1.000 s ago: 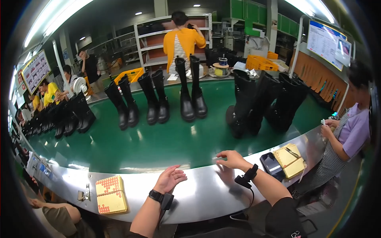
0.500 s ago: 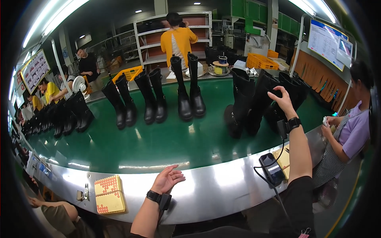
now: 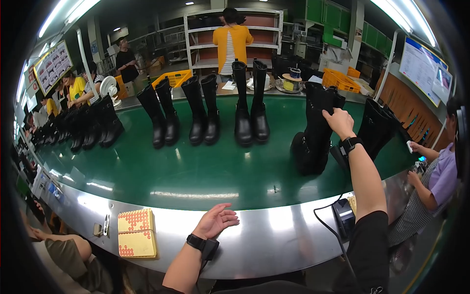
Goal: Inspecting and checking zippers on newly manufactured boots on a factory production line.
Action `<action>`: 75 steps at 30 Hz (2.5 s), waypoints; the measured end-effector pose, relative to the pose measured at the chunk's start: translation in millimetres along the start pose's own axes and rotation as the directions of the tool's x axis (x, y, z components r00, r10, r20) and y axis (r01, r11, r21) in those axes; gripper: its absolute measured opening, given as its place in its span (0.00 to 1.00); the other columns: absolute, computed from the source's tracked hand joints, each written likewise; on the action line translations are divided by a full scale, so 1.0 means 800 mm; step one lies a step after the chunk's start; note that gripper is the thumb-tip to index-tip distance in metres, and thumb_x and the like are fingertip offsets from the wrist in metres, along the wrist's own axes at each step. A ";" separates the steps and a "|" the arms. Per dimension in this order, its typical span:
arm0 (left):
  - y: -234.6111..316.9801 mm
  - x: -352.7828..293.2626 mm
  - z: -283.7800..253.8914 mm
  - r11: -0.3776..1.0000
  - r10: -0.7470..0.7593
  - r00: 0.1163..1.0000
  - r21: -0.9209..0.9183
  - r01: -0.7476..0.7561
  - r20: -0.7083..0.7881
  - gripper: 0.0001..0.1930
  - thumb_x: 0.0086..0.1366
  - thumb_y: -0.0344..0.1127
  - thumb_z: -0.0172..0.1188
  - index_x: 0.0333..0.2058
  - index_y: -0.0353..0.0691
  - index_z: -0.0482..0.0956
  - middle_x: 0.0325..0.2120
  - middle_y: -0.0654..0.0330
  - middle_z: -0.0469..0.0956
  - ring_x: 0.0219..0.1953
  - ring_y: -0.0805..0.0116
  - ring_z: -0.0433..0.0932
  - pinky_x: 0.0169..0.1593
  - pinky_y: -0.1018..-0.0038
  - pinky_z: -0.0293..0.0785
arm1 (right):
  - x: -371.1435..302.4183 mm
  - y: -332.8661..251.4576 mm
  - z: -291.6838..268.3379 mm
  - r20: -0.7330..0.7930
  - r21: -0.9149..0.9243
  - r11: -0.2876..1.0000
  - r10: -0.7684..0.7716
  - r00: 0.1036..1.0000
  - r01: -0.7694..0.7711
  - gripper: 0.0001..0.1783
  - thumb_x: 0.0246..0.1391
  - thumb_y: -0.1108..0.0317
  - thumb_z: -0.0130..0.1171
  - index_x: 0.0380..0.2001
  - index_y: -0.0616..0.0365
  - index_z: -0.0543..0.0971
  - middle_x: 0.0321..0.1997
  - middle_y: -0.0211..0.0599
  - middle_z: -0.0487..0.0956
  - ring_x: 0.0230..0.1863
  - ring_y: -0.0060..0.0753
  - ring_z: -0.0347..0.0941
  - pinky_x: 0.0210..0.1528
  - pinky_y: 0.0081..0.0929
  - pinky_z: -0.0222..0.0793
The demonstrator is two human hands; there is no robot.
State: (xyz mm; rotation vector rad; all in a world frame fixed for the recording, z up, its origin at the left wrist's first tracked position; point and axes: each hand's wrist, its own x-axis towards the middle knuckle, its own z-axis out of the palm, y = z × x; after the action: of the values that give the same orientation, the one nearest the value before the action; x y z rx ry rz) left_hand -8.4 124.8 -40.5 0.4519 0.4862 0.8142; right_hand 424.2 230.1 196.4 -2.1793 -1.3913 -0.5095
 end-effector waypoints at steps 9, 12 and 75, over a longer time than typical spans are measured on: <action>-0.002 -0.002 -0.001 0.998 0.021 1.000 0.062 -0.022 0.017 0.13 0.70 0.35 0.47 0.49 0.34 0.66 0.35 0.51 0.75 0.41 0.56 0.78 0.48 0.60 0.77 | 0.004 -0.104 -0.101 -0.149 0.228 0.907 -0.326 0.934 0.353 0.31 0.51 0.43 0.54 0.29 0.67 0.80 0.28 0.59 0.79 0.35 0.58 0.77 0.40 0.44 0.70; -0.006 -0.001 0.001 0.988 0.034 0.999 0.150 -0.040 0.038 0.10 0.69 0.34 0.48 0.44 0.36 0.70 0.34 0.53 0.76 0.37 0.60 0.80 0.45 0.67 0.79 | 0.006 -0.165 -0.116 -0.140 0.273 0.866 -0.395 0.908 0.418 0.31 0.51 0.43 0.55 0.29 0.68 0.81 0.25 0.58 0.79 0.32 0.57 0.77 0.38 0.41 0.70; 0.056 -0.015 -0.039 0.681 0.711 0.507 0.657 -0.325 -0.486 0.06 0.60 0.23 0.55 0.37 0.37 0.75 0.29 0.66 0.74 0.30 0.79 0.70 0.37 0.83 0.67 | -0.023 -0.139 0.404 0.702 0.678 0.561 -0.302 0.645 -0.475 0.36 0.33 0.71 0.78 0.36 0.53 0.58 0.27 0.28 0.66 0.24 0.23 0.70 0.29 0.26 0.79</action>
State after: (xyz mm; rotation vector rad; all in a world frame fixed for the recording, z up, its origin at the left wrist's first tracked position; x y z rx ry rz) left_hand -58.9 148.5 -37.6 0.7844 1.3749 1.5249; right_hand 329.5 447.5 -50.9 -1.5783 -1.4025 1.1333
